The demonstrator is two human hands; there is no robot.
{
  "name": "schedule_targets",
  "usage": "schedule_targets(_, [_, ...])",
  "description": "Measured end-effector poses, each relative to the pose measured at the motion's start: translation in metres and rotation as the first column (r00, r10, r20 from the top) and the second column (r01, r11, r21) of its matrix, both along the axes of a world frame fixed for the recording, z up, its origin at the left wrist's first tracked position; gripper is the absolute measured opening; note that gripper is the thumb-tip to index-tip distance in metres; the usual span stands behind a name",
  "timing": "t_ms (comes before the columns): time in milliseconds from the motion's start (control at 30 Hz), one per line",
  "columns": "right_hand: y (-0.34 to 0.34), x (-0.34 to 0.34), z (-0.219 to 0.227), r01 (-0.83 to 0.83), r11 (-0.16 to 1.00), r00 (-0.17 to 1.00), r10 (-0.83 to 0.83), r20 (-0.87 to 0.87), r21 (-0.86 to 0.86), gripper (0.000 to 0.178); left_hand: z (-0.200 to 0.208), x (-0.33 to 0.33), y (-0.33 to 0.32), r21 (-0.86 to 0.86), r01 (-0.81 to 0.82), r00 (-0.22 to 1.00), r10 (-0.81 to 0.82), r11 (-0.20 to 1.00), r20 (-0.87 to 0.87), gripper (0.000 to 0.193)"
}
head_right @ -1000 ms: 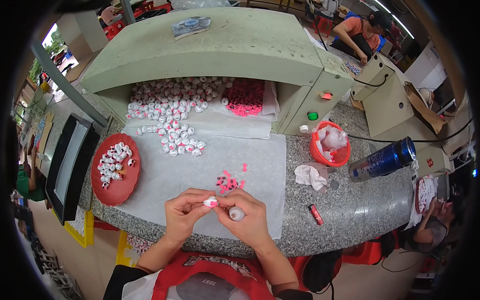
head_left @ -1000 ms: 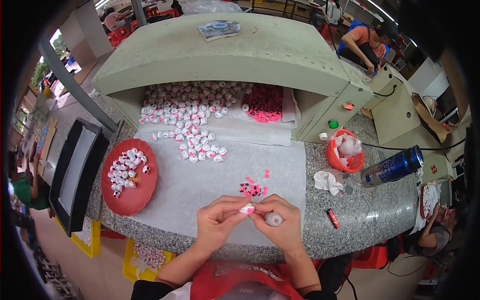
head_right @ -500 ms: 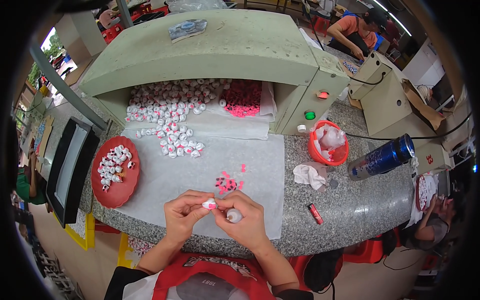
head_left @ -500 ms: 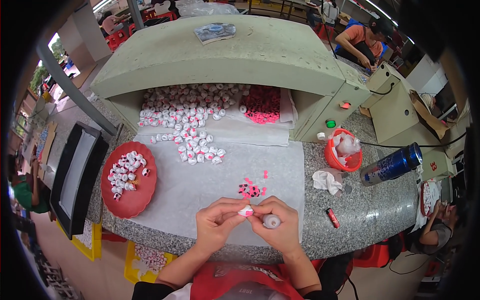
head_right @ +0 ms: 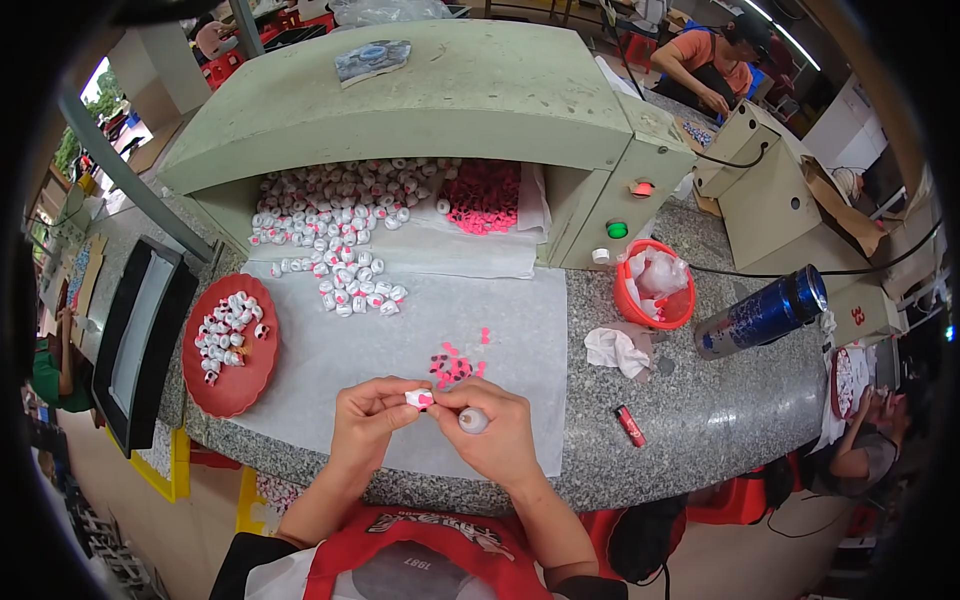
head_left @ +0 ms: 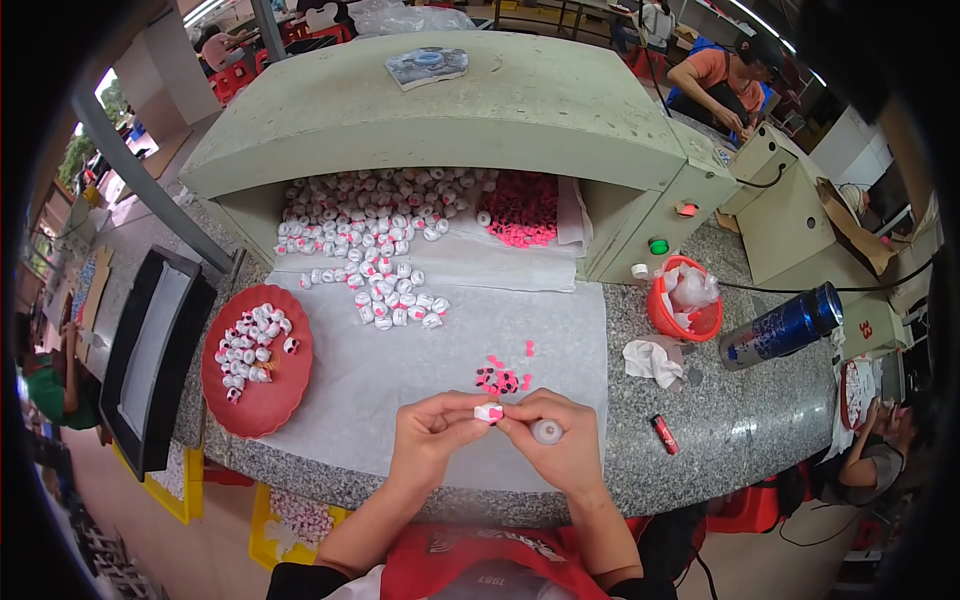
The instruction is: Assembling small pink and white plastic toy components at a factory workstation.
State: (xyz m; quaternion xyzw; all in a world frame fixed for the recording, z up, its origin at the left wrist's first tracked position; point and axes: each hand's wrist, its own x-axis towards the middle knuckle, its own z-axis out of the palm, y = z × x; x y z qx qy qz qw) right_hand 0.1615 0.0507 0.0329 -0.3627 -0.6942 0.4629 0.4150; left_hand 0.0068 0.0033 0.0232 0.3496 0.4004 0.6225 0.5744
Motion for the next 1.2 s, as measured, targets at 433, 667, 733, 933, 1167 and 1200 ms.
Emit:
schedule_targets(433, [0.004,0.006,-0.007,-0.197,0.975,0.932,0.155,-0.328,-0.098,0.021,0.012,0.005,-0.005,0.047,-0.004,0.996,0.008,0.999,-0.085,0.028])
schedule_targets(667, [0.0,0.005,-0.01,-0.251,0.887,0.899,0.067,-0.432,-0.386,0.013,0.008,0.009,-0.005,0.127,-0.029,0.957,0.064,0.991,-0.282,0.024])
schedule_targets(733, [-0.001,0.005,-0.009,-0.251,0.888,0.898,0.065,-0.435,-0.386,0.012,0.008,0.012,-0.005,0.095,-0.044,0.967,0.066,0.995,-0.246,0.023])
schedule_targets(933, [-0.005,0.002,-0.011,-0.258,0.875,0.872,0.029,-0.488,-0.409,0.016,0.009,0.008,-0.008,0.131,-0.029,0.953,0.067,0.991,-0.297,0.022])
schedule_targets(1167, [-0.002,-0.005,-0.009,-0.02,0.988,0.963,0.06,-0.264,0.152,0.022,0.009,-0.002,0.002,0.13,0.038,0.998,-0.032,0.991,-0.049,0.023])
schedule_targets(1200, [-0.005,-0.006,-0.006,0.007,0.982,0.976,0.035,-0.217,0.189,0.022,0.01,-0.002,0.001,0.129,0.036,0.998,-0.029,0.991,-0.049,0.023])
